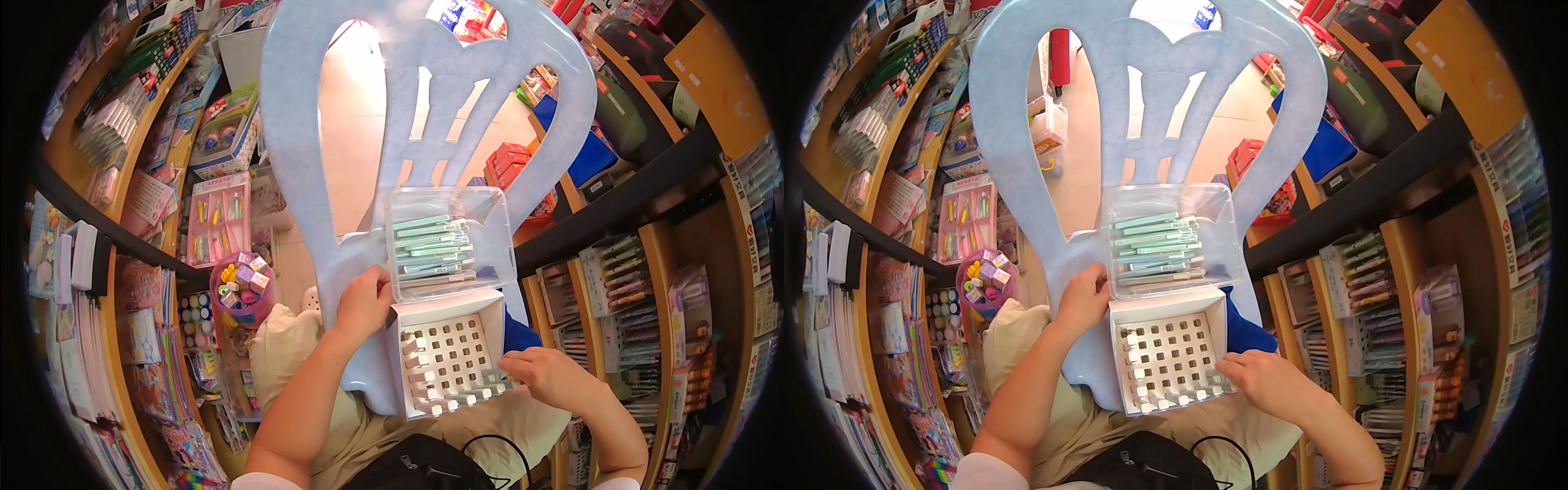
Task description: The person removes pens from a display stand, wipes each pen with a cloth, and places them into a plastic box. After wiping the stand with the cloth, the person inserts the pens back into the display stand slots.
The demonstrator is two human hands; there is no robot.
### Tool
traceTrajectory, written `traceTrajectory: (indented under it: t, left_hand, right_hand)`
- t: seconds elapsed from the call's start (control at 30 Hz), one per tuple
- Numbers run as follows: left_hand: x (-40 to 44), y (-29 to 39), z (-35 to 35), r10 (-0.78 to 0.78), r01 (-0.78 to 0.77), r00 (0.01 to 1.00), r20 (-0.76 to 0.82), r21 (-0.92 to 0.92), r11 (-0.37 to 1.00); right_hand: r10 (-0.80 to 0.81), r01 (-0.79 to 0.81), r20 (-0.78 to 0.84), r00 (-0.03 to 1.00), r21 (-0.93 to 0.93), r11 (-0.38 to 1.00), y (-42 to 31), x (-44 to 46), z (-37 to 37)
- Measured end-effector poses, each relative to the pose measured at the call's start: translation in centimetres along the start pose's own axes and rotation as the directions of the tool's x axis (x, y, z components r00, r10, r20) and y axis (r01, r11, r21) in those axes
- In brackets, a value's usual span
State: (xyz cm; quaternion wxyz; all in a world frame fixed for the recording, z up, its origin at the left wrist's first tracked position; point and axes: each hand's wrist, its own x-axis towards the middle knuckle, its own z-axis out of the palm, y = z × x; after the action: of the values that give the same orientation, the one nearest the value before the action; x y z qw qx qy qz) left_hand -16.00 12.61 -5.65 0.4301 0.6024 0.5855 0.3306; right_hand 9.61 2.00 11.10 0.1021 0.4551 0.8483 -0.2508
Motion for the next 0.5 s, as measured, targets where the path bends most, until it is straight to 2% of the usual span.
traceTrajectory:
  t: [0.17,0.27,0.33,0.4,0.5]
  left_hand:
    - [-0.2,0.3,-0.2,-0.016,0.016,1.0,0.008,0.003,1.0]
    - [-0.2,0.1,-0.1,0.02,-0.02,1.0,-0.006,0.028,0.999]
    - [-0.2,0.1,-0.1,-0.006,0.006,1.0,0.002,0.006,1.0]
    - [-0.2,0.2,0.0,-0.023,0.023,1.0,0.011,-0.009,1.0]
    - [-0.1,0.2,-0.2,-0.028,0.028,1.0,0.014,-0.015,0.999]
  right_hand:
    - [0.077,-0.078,0.014,0.997,0.108,0.991,0.6,-0.1,0.3]
    - [0.106,-0.054,-0.222,0.969,0.228,0.972,0.6,0.6,-1.4]
    - [0.104,-0.036,-0.363,0.926,0.19,0.981,1.3,1.8,-2.8]
    - [0.172,-0.056,-0.397,0.901,0.287,0.956,2.3,3.8,-4.1]
    - [0.108,0.028,-0.51,0.853,0.252,0.967,5.1,8.3,-3.7]
